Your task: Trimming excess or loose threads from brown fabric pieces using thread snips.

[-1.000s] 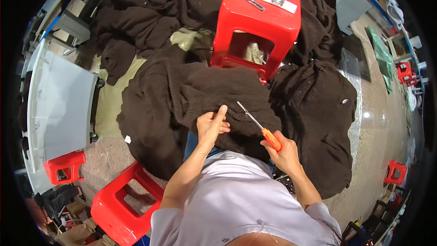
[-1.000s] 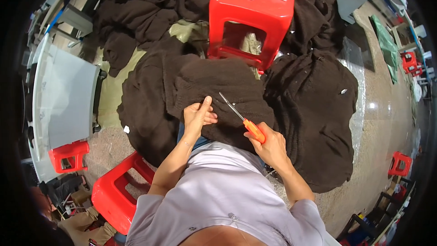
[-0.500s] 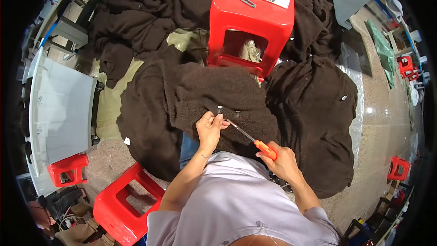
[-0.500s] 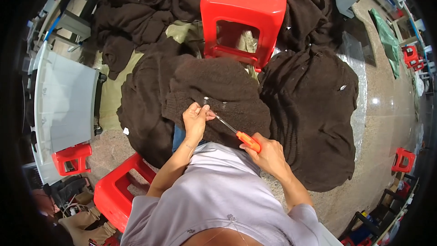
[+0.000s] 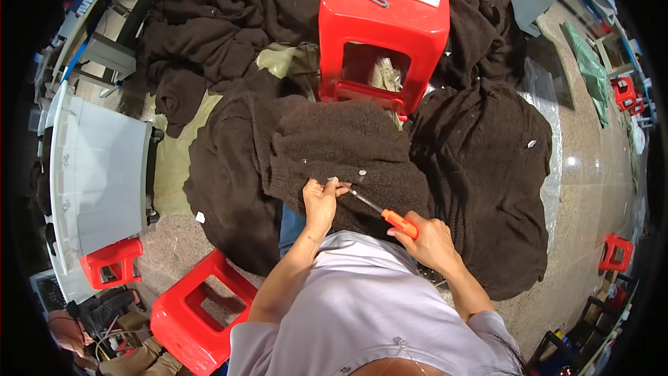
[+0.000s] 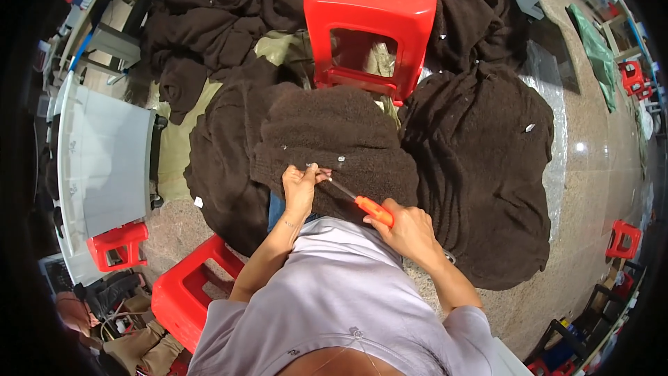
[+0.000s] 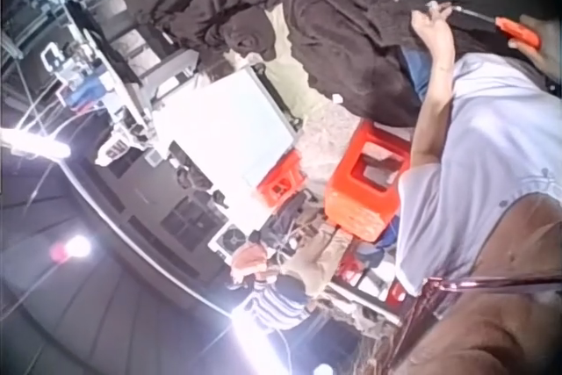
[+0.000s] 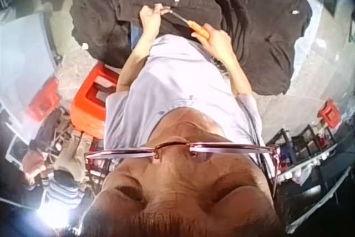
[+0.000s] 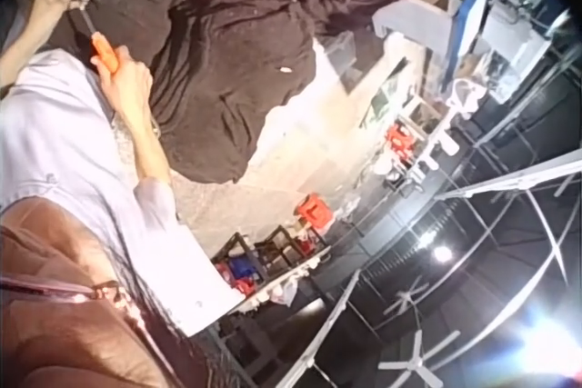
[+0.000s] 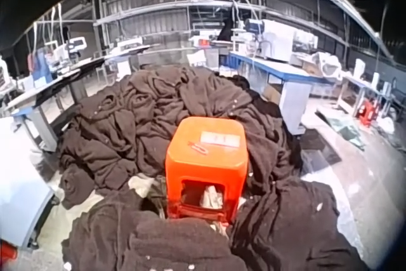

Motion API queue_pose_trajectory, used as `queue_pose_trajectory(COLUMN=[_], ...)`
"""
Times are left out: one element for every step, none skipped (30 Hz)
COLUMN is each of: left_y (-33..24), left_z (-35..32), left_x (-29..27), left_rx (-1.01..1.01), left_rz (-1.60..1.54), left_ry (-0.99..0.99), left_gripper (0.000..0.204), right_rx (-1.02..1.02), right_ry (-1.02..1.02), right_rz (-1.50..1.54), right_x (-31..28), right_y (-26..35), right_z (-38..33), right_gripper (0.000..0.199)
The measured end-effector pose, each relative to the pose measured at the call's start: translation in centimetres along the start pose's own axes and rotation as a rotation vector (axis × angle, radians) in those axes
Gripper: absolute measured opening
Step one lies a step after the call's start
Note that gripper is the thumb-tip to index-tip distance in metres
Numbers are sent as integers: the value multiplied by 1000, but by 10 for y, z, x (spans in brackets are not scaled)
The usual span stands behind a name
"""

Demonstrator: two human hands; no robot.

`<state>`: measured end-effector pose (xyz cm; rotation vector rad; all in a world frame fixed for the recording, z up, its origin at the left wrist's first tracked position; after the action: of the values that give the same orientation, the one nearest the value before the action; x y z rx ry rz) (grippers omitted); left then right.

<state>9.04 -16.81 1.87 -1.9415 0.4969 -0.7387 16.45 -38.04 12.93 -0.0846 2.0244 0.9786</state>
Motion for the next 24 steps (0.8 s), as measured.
queue_pose_trajectory(left_y=[-2, -6, -3, -1, -9, -12, -10, -2, 9, 17, 17, 22, 25, 26, 26, 31, 32, 31, 30, 22, 14, 10, 4, 3], left_z=[-1, -3, -5, -7, -7, -6, -4, 2, 5, 9, 10, 9, 9, 9, 9, 10, 10, 9, 9, 10, 5, 2, 4, 6], left_x=[2, 8, 14, 21, 31, 38, 42, 41, 39, 40, 46, 44, 44, 42, 38, 37, 36, 33, 32, 34, 38, 42, 44, 50], left_rx=[-33, -38, -126, -215, -218, -295, -371, -391, -393, -315, -239, -245, -247, -251, -254, -288, -284, -271, -257, -251, -349, -446, -444, -500], left_rz=[-56, -56, -44, -31, -32, 74, 181, 176, 174, 198, 223, 136, 136, 121, 106, 102, 100, 106, 112, 113, 112, 110, 107, 48], left_ry=[-38, -33, -31, -28, -19, -27, -34, -16, -11, 52, 119, 98, 102, 66, 28, 40, 41, 26, 11, 9, -2, -12, -13, 3], left_gripper=[8, 8, 15, 22, 22, 25, 28, 20, 20, 16, 13, 11, 11, 11, 11, 14, 14, 18, 24, 24, 36, 49, 49, 60], right_rx=[35, 70, 147, 155, 161, 169, 181, 186, 190, 203, 220, 225, 246, 266, 285, 285, 260, 233, 228, 231, 239, 232, 228, 222], right_ry=[-53, -104, -99, -109, -120, -126, -123, -116, -119, -107, -96, -100, -120, -141, -161, -162, -169, -175, -178, -199, -220, -245, -245, -228], right_rz=[35, 68, 90, 88, 84, 82, 67, 52, 49, 43, 39, 38, 27, 16, 5, 5, -5, -14, -16, 3, 21, -2, -4, 14], right_x=[-6, -14, -19, -21, -24, -25, -25, -24, -25, -25, -24, -25, -27, -29, -31, -30, -30, -31, -33, -34, -35, -37, -38, -38], right_y=[-3, -7, -13, -17, -20, -23, -26, -26, -27, -28, -30, -32, -34, -37, -39, -39, -37, -35, -33, -34, -34, -34, -32, -30], right_z=[0, -2, -3, -6, -9, -12, -16, -19, -22, -25, -27, -28, -29, -30, -31, -31, -29, -27, -25, -24, -23, -22, -21, -20], right_gripper=[35, 35, 34, 33, 33, 33, 32, 32, 32, 32, 32, 32, 32, 32, 32, 32, 32, 31, 31, 31, 31, 30, 30, 32])
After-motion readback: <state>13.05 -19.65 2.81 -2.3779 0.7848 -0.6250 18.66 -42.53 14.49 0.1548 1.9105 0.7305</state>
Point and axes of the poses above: each hand's wrist, its own z-axis towards the middle knuckle, its own x-axis out of the palm, y = z × x, the point moved 8 cm from there along z, towards the middle knuckle
